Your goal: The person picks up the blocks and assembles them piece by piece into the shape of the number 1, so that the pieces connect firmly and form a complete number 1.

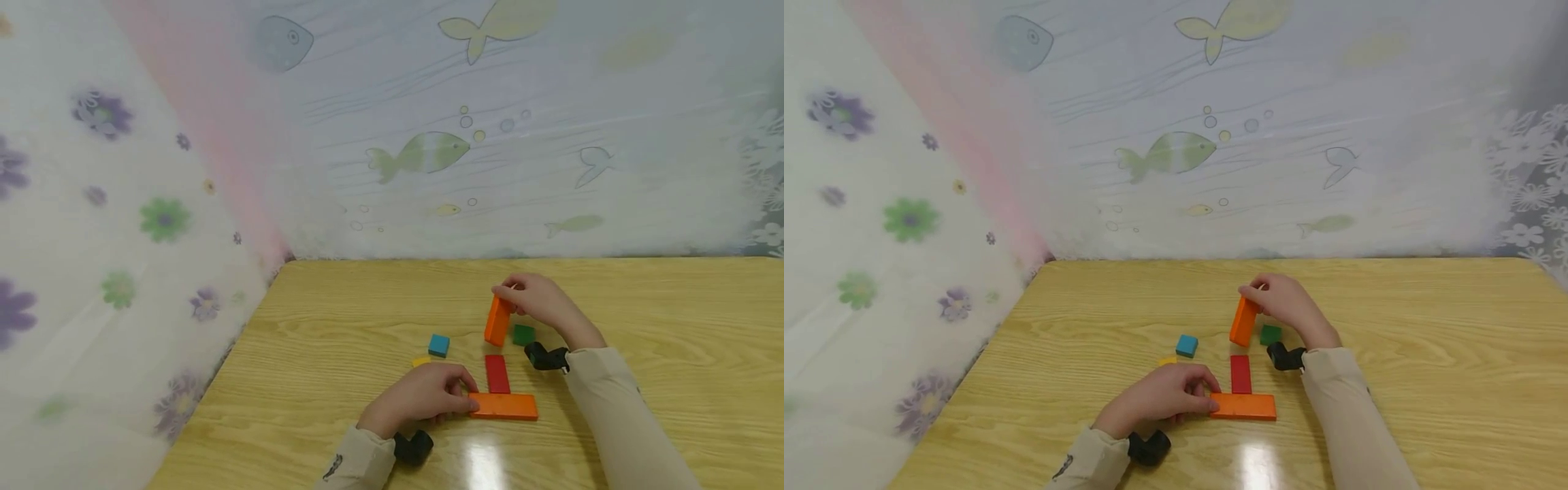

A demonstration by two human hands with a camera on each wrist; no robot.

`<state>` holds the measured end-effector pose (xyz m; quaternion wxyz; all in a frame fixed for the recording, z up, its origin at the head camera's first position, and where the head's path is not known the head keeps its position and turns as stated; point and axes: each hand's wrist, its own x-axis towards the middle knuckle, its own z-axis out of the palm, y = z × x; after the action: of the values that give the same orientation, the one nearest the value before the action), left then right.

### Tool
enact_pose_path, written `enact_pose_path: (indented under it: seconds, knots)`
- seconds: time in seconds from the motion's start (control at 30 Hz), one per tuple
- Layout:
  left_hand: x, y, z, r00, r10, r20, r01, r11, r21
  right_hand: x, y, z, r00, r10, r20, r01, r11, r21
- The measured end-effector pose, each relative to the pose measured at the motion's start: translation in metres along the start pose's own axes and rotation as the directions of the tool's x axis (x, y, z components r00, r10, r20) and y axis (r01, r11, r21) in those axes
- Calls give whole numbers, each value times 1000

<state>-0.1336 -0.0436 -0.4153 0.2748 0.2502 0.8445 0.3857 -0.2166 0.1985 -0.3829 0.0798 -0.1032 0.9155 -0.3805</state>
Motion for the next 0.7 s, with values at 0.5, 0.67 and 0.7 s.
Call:
enact_pose_path:
  seconds: [0.5,0.67,0.7]
  knots:
    - [1,-4,1,1000,8,3,-8,1000,-12,12,7,13,1000,13,11,-12,997,-77]
    - [1,-5,1,1000,4,-1,-4,1000,-4,12,11,14,999,40,8,-39,997,-59]
    - [1,-5,1,1000,3,-1,-3,1000,-3,12,12,14,999,48,12,-47,997,-53]
